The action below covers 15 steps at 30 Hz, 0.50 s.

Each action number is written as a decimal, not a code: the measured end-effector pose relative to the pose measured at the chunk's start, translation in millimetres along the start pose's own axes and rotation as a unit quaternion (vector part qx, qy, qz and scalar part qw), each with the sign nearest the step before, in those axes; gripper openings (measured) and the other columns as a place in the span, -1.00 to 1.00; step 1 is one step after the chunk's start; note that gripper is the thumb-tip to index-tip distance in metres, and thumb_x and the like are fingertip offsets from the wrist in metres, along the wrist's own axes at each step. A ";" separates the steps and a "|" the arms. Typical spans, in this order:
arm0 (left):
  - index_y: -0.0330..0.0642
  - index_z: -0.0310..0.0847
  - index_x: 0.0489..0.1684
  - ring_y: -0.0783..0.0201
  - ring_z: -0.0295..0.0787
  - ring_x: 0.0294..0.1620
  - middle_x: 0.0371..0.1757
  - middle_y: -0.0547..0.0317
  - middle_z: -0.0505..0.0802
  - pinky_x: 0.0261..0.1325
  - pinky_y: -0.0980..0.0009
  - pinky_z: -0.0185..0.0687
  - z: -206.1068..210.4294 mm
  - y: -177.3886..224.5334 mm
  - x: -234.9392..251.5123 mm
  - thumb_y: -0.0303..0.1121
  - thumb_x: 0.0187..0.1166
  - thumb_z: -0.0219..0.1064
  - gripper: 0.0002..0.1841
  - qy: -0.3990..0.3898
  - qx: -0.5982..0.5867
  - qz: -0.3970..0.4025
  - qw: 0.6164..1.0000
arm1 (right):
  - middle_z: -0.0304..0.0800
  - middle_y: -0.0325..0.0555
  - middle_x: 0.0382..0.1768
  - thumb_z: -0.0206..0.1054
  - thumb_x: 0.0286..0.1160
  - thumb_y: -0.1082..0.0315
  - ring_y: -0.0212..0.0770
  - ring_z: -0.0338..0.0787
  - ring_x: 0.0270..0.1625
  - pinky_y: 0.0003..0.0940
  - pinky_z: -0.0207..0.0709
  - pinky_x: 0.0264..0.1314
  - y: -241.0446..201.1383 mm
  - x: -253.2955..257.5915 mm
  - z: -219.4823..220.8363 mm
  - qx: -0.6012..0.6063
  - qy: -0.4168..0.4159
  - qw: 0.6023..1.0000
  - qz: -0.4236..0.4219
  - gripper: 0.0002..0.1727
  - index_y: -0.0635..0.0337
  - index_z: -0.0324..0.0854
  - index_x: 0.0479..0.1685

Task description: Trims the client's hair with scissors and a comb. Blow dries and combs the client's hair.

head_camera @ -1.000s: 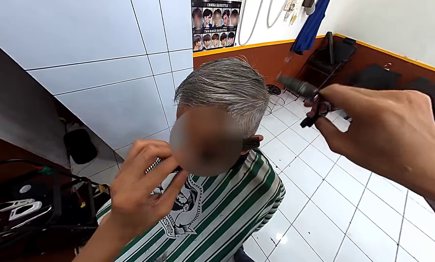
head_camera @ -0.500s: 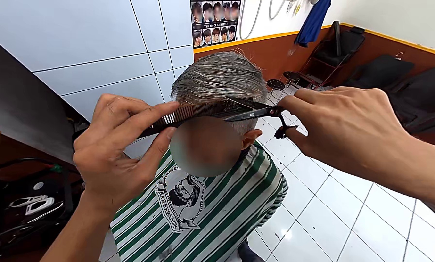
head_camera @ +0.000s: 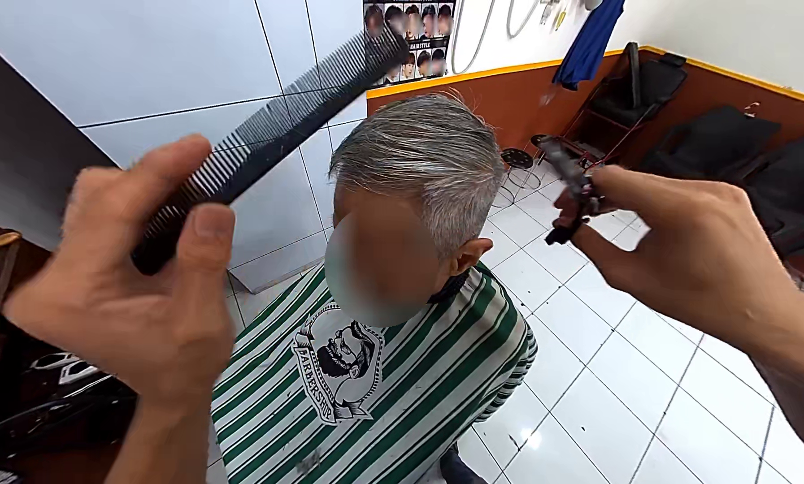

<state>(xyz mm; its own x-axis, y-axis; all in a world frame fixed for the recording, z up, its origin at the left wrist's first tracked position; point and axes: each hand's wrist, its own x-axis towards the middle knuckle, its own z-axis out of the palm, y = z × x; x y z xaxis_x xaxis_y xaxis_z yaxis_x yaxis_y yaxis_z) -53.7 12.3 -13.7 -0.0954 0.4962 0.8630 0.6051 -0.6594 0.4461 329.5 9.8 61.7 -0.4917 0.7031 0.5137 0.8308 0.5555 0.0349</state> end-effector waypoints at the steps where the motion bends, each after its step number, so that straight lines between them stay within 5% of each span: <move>1: -0.18 0.58 0.51 0.41 0.69 -0.01 0.13 0.14 0.75 0.06 0.42 0.63 5.6 8.5 -9.0 -0.19 0.79 0.17 -0.57 -0.001 0.015 0.019 1.000 | 0.84 -0.04 -0.17 0.29 0.43 0.28 -0.03 0.84 -0.16 0.07 0.60 -0.23 8.0 -5.9 2.1 0.021 0.009 1.000 0.017 -0.71 0.19 0.70 0.07; 3: -0.19 0.62 0.41 0.35 0.66 0.07 0.07 0.07 0.74 0.15 0.41 0.60 28.0 24.9 -31.1 -0.21 0.82 0.14 -0.63 -0.028 0.033 0.086 0.995 | 0.87 -0.17 -0.08 0.32 0.42 0.17 -0.23 0.87 -0.03 -0.10 0.72 -0.01 17.6 -15.7 4.4 0.057 0.018 0.997 0.051 -0.65 0.11 0.68 0.11; 7: -0.15 0.74 0.24 0.11 0.63 -0.04 -0.15 -0.02 0.74 0.06 0.35 0.50 63.2 19.7 -48.8 -0.21 0.79 0.20 -0.70 -0.027 0.095 0.185 0.978 | 0.88 -0.23 -0.09 0.34 0.40 0.09 -0.36 0.87 -0.02 -0.24 0.76 0.07 25.0 -36.5 10.2 0.093 0.024 0.991 0.091 -0.62 0.09 0.69 0.09; 11: -0.25 0.76 0.29 0.11 0.65 -0.18 -0.22 -0.10 0.77 -0.09 0.28 0.54 43.4 1.4 -33.7 -0.33 0.79 0.18 -0.68 0.002 0.122 0.093 0.988 | 0.88 -0.25 -0.10 0.38 0.38 0.02 -0.41 0.86 -0.02 -0.28 0.76 0.10 34.2 -69.6 13.7 0.119 0.030 0.984 0.131 -0.59 0.09 0.72 0.09; 13: -0.33 0.71 0.32 0.30 0.63 -0.29 -0.24 -0.01 0.75 -0.20 0.41 0.55 33.1 -0.1 -29.5 -0.34 0.85 0.06 -0.64 0.035 0.102 0.010 0.994 | 0.90 -0.24 -0.06 0.40 0.42 -0.03 -0.41 0.87 0.02 -0.30 0.78 0.14 40.7 -90.3 14.7 0.142 0.033 0.976 0.161 -0.54 0.10 0.72 0.14; 15: -0.35 0.65 0.23 0.39 0.61 -0.29 -0.20 0.07 0.73 -0.23 0.48 0.54 38.2 11.5 -37.9 -0.32 0.88 -0.01 -0.65 0.045 0.070 0.017 0.996 | 0.90 -0.23 -0.07 0.44 0.39 -0.05 -0.42 0.87 0.01 -0.38 0.77 0.13 41.6 -105.7 17.4 0.185 0.042 0.964 0.189 -0.50 0.14 0.71 0.14</move>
<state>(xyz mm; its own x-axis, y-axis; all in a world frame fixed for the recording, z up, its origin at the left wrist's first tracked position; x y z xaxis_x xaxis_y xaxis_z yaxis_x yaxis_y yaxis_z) -13.0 7.5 -50.3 -0.1395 0.4173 0.8980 0.7125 -0.5874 0.3837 411.4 -33.6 -6.1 -0.1367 0.8562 0.4983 0.7888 0.3984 -0.4680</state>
